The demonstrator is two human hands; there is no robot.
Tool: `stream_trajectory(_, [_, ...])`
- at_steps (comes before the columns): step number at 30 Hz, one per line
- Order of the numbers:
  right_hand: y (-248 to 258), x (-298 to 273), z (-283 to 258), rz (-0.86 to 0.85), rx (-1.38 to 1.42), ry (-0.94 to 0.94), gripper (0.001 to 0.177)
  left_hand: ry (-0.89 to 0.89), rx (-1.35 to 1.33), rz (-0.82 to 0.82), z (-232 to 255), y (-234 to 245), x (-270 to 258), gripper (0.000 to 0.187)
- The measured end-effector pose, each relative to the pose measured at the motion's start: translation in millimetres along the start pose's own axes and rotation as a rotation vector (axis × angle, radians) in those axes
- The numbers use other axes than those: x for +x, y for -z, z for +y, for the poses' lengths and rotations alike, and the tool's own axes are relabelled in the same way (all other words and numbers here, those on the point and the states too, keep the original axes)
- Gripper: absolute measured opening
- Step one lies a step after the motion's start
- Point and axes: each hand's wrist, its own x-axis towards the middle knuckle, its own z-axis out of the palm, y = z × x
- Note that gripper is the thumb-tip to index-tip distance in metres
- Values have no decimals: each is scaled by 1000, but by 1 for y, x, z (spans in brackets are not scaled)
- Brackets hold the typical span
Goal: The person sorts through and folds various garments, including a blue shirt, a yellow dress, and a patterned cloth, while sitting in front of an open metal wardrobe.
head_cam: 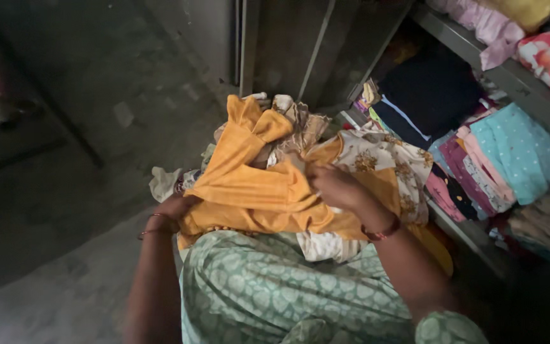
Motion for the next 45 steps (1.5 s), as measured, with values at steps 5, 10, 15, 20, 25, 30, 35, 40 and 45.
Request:
stream_trajectory(5, [6,-23,-24,65,84,-142,51,-11,5,118,-38,-15,27,51])
stream_trajectory(10, [-2,1,-61,454,89,-61,80,-167,139,151,-43,-22,28,55])
stream_trajectory(15, [-35,9,-50,124,111,-240,55,-180,-64,169,-23,-11,-1,47])
stream_trajectory(20, [5,-18,-43,201,119,-413,54,-340,-407,39,-17,-3,1,30])
stream_trajectory(25, [60,-8,-56,313,-131,-411,42,-642,36,212,-14,-8,1,34])
stream_trajectory(30, [31,100,-73,534,-246,275,30,-958,300,237,14,-19,-43,42])
stream_trajectory(35, [-15,153,-103,437,17,370,44,-959,483,235,50,-24,-95,39])
stream_trajectory(40, [-14,169,-69,365,-55,-299,24,-792,303,359,28,-21,-78,39])
stream_trajectory(45, [21,98,-42,612,-566,-326,17,-562,229,509,5,-28,-47,33])
